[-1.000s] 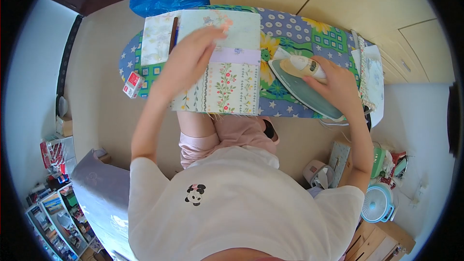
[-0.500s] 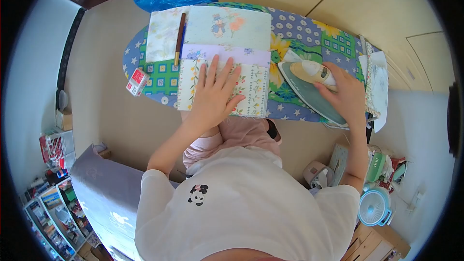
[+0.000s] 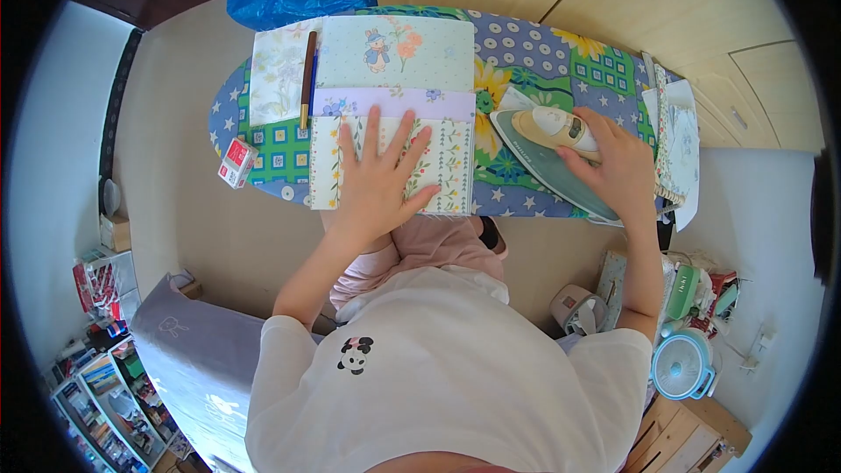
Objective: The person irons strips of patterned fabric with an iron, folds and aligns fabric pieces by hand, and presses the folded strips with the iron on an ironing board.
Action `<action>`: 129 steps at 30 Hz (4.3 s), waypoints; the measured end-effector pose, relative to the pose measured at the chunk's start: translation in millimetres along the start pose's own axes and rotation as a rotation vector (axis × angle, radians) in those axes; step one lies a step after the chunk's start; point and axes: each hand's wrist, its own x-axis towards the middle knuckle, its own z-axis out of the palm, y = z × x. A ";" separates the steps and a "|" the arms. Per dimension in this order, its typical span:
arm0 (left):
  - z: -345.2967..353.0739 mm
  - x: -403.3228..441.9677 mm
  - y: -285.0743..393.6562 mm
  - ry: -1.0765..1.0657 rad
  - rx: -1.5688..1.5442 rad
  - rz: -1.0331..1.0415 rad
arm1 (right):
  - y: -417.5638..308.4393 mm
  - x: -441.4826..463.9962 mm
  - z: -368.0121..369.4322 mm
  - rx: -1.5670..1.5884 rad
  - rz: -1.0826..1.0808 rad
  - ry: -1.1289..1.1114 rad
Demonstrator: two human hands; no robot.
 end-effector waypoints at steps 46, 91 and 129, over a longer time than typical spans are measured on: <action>6.1 16.2 7.3 -0.027 -0.084 0.081 | -1.2 -1.6 1.0 -0.007 -0.008 0.039; -6.8 39.1 -3.6 -0.281 -0.235 0.218 | 5.7 -9.7 5.7 -0.005 -0.043 0.115; -5.2 37.7 0.8 -0.252 -0.183 0.230 | 236.4 -77.8 -89.3 0.770 0.771 0.693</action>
